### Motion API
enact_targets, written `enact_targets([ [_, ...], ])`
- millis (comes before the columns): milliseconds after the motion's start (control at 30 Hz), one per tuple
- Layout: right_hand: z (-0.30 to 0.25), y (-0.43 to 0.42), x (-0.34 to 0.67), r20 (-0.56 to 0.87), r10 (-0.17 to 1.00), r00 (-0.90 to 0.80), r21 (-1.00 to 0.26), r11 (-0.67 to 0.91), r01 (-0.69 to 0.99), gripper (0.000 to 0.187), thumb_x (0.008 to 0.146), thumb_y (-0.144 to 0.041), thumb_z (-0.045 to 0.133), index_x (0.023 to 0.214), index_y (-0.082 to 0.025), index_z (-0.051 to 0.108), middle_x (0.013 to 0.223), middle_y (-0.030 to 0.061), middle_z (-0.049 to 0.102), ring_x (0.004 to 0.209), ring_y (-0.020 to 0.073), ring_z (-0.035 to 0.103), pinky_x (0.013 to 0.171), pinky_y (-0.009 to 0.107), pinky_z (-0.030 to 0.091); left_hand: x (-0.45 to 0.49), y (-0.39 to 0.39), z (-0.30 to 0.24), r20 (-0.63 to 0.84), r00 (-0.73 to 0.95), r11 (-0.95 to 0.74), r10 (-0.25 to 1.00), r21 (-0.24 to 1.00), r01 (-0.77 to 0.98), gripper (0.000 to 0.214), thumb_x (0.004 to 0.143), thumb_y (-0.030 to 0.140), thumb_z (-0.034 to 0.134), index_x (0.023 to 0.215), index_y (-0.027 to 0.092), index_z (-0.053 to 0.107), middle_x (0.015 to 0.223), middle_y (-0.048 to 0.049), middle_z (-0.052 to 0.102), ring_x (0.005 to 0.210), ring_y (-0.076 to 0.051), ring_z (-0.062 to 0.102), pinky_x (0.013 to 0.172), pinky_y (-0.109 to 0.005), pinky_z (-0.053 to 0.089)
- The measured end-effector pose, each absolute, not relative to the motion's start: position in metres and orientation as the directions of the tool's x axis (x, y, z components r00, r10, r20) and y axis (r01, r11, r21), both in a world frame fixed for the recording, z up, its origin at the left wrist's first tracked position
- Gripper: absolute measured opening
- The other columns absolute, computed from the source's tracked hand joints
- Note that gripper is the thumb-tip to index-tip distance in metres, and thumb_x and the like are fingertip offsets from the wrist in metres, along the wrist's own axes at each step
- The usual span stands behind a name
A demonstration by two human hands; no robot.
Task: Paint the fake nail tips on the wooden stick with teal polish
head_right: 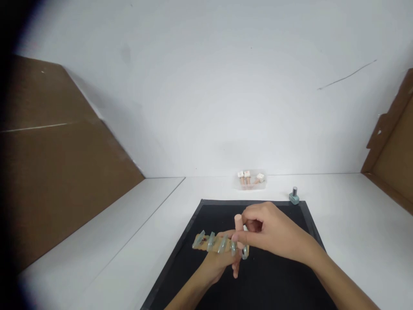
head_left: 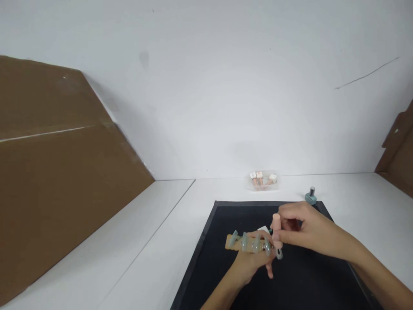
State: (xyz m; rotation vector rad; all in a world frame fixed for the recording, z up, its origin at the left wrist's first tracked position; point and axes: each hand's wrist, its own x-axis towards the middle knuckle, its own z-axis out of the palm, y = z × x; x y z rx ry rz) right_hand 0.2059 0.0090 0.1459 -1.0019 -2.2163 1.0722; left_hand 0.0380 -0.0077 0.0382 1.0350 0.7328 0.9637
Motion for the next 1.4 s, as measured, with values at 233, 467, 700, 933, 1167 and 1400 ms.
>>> enact_targets([
  [233, 0.1449, 0.0095, 0.2048, 0.111, 0.786, -0.608, -0.808, 0.428, 0.405, 0.024, 0.084, -0.031, 0.058, 0.067, -0.016, 0.062, 0.059, -0.0042, 0.041, 0.052, 0.0089, 0.037, 0.048, 0.022, 0.029, 0.0379, -0.0082, 0.0400, -0.056, 0.409, 0.193, 0.911, 0.933, -0.303, 0.035, 0.055, 0.037, 0.077, 0.066, 0.013, 0.054, 0.046, 0.0061, 0.049, 0.033, -0.004, 0.042, 0.033, -0.017, 0.041],
  [467, 0.1450, 0.0088, 0.2052, 0.145, 0.789, -0.598, -0.810, 0.442, 0.386, 0.021, 0.084, -0.031, 0.059, 0.070, -0.016, 0.063, 0.063, -0.0021, 0.048, 0.052, 0.0089, 0.038, 0.049, 0.022, 0.030, 0.0376, -0.0081, 0.0400, -0.053, 0.415, 0.191, 0.908, 0.935, -0.300, 0.033, 0.055, 0.035, 0.077, 0.063, 0.013, 0.053, 0.046, 0.0056, 0.050, 0.033, -0.004, 0.043, 0.033, -0.016, 0.041],
  [700, 0.1458, 0.0096, 0.2049, 0.126, 0.778, -0.615, -0.793, 0.452, 0.409, 0.021, 0.082, -0.029, 0.060, 0.067, -0.015, 0.065, 0.059, -0.0038, 0.043, 0.051, 0.0090, 0.038, 0.048, 0.022, 0.030, 0.0379, -0.0090, 0.0412, -0.057, 0.417, 0.204, 0.907, 0.925, -0.319, 0.032, 0.054, 0.033, 0.078, 0.064, 0.013, 0.054, 0.047, 0.0061, 0.050, 0.033, -0.004, 0.043, 0.033, -0.017, 0.043],
  [933, 0.1455, 0.0093, 0.2065, 0.133, 0.773, -0.620, -0.801, 0.452, 0.392, 0.022, 0.084, -0.028, 0.059, 0.066, -0.016, 0.064, 0.058, -0.0038, 0.042, 0.051, 0.0092, 0.037, 0.047, 0.022, 0.029, 0.0373, -0.0090, 0.0399, -0.049, 0.414, 0.198, 0.909, 0.925, -0.325, 0.033, 0.055, 0.035, 0.077, 0.064, 0.013, 0.054, 0.045, 0.0057, 0.050, 0.033, -0.004, 0.043, 0.033, -0.017, 0.043],
  [1167, 0.1484, 0.0088, 0.2048, 0.138, 0.782, -0.607, -0.811, 0.442, 0.384, 0.021, 0.085, -0.028, 0.056, 0.071, -0.015, 0.065, 0.063, -0.0018, 0.049, 0.053, 0.0095, 0.038, 0.049, 0.023, 0.030, 0.0380, -0.0097, 0.0437, -0.059, 0.405, 0.203, 0.912, 0.925, -0.321, 0.032, 0.053, 0.032, 0.078, 0.063, 0.012, 0.055, 0.046, 0.0055, 0.051, 0.033, -0.004, 0.043, 0.033, -0.017, 0.042],
  [1400, 0.1479, 0.0083, 0.2058, 0.108, 0.780, -0.617, -0.802, 0.435, 0.409, 0.021, 0.084, -0.027, 0.058, 0.068, -0.015, 0.065, 0.060, -0.0033, 0.044, 0.053, 0.0095, 0.037, 0.049, 0.023, 0.029, 0.0372, -0.0110, 0.0453, -0.073, 0.394, 0.213, 0.916, 0.922, -0.324, 0.029, 0.053, 0.029, 0.077, 0.062, 0.013, 0.054, 0.043, 0.0059, 0.050, 0.032, -0.004, 0.043, 0.032, -0.016, 0.041],
])
